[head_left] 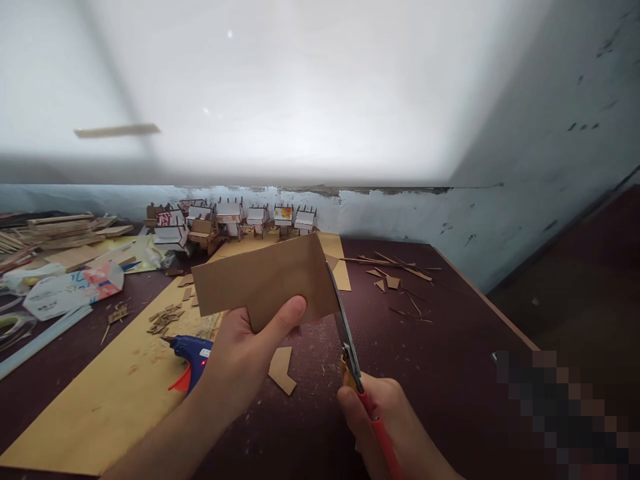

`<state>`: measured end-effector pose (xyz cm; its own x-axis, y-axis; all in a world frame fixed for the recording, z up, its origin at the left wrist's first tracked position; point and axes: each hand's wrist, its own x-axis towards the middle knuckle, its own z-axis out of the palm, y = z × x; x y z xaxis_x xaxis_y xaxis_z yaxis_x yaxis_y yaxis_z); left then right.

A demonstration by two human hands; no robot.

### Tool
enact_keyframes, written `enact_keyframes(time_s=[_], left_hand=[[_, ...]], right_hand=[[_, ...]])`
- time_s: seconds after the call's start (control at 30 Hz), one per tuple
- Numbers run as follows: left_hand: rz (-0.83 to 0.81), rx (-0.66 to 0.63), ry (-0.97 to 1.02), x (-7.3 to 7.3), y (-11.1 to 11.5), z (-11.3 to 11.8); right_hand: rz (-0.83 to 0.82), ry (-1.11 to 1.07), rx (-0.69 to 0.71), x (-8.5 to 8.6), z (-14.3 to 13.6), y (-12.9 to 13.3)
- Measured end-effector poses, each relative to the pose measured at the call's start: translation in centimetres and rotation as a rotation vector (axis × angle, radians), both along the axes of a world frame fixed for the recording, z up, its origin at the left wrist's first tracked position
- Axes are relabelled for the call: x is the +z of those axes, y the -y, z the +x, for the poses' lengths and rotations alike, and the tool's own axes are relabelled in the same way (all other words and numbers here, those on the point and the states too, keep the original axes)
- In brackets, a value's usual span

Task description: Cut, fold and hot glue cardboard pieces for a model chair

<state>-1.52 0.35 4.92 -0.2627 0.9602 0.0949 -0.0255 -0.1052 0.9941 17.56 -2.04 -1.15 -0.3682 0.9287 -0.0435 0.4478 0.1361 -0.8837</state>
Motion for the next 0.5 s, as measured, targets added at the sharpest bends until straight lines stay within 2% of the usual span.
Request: enact_keyframes(time_s=[0.2, 0.37, 0.5], left_hand=[[0.032, -0.022, -0.032, -0.2, -0.1, -0.1], [0.017, -0.037, 0.008, -0.2, -0.1, -0.1], [-0.024, -0.083, -0.068, -0.3, 0.3, 0.1]], right_hand=[[0.038, 0.017, -0.001, 0.2, 0.1, 0.2], [0.084, -0.031, 0.061, 1.2, 0.4, 0.3], [0.134, -0.043, 0.054, 2.1, 0.3, 0.3]])
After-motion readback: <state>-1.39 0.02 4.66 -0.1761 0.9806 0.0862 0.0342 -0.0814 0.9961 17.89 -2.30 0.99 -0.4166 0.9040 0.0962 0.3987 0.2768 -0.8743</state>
